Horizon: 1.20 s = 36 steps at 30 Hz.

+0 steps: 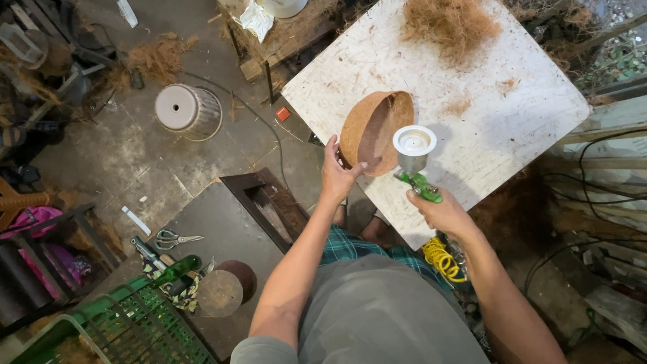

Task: The person picks up a round cork-like object, places it on a table, and uses a green spray gun connected to a yellow hose to apply a white coating to both sides. The person refills the spray gun from a bucket and continues spraying the object.

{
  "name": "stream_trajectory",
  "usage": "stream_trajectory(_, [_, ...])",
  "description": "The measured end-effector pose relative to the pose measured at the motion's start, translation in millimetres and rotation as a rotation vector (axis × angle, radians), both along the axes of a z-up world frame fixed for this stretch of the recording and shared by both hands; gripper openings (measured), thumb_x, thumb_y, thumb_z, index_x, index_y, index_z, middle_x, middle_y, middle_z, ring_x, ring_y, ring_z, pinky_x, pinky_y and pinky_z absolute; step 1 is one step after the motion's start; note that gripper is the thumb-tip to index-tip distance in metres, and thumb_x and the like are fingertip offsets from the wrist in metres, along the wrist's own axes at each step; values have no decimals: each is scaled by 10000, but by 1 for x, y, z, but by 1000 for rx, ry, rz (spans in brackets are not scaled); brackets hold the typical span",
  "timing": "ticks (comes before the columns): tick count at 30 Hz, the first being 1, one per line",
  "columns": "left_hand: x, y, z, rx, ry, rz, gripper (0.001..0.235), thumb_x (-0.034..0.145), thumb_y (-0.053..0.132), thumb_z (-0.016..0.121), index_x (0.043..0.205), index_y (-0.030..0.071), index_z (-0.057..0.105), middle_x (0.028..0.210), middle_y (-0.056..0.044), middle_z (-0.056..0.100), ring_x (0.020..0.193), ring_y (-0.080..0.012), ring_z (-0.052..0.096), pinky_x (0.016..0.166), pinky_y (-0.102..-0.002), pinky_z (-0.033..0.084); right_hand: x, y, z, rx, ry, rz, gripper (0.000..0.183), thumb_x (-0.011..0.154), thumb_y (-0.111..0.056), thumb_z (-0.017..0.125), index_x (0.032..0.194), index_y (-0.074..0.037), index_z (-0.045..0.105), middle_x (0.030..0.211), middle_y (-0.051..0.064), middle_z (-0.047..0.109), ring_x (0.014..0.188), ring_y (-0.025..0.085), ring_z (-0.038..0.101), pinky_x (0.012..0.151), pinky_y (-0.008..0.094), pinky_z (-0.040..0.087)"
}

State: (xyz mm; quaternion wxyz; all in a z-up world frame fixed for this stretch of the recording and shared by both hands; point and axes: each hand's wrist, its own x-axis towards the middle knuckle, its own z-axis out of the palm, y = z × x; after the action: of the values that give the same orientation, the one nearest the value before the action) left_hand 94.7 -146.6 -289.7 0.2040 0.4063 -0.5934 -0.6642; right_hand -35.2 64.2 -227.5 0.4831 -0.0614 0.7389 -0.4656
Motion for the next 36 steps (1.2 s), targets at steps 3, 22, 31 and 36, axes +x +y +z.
stream_trajectory(3, [-2, 0, 6, -29, -25, -9, 1042, 686, 119, 865, 1526, -6, 261, 1405, -329, 450, 1285, -530, 476, 1002, -603, 477, -7, -5, 21, 200, 165, 84, 380, 871, -296, 721, 656, -15, 582, 441, 103, 499, 300, 194, 483, 327, 341, 386])
stream_trajectory(22, [-7, -2, 25, -166, -182, -76, 981, 681, 318, 871, 1486, 7, 404, 1379, -277, 490, 1253, -457, 542, 1047, -513, 481, -39, -30, 11, 282, 342, -162, 392, 953, -371, 661, 706, -76, 583, 485, 48, 512, 357, 182, 523, 377, 309, 427])
stream_trajectory(31, [-7, -8, 16, -80, -184, -72, 986, 678, 321, 867, 1490, 5, 406, 1392, -282, 484, 1263, -446, 535, 1019, -477, 515, -44, -46, 2, 152, 335, -211, 390, 976, -302, 643, 675, -64, 570, 470, 37, 478, 327, 150, 483, 366, 296, 398])
stream_trajectory(36, [-6, -12, 9, -15, -181, -80, 996, 689, 335, 859, 1498, -6, 387, 1405, -287, 467, 1276, -454, 520, 980, -476, 546, -43, -49, -6, 73, 279, -232, 351, 969, -270, 666, 723, -35, 578, 506, 52, 486, 338, 138, 484, 349, 273, 397])
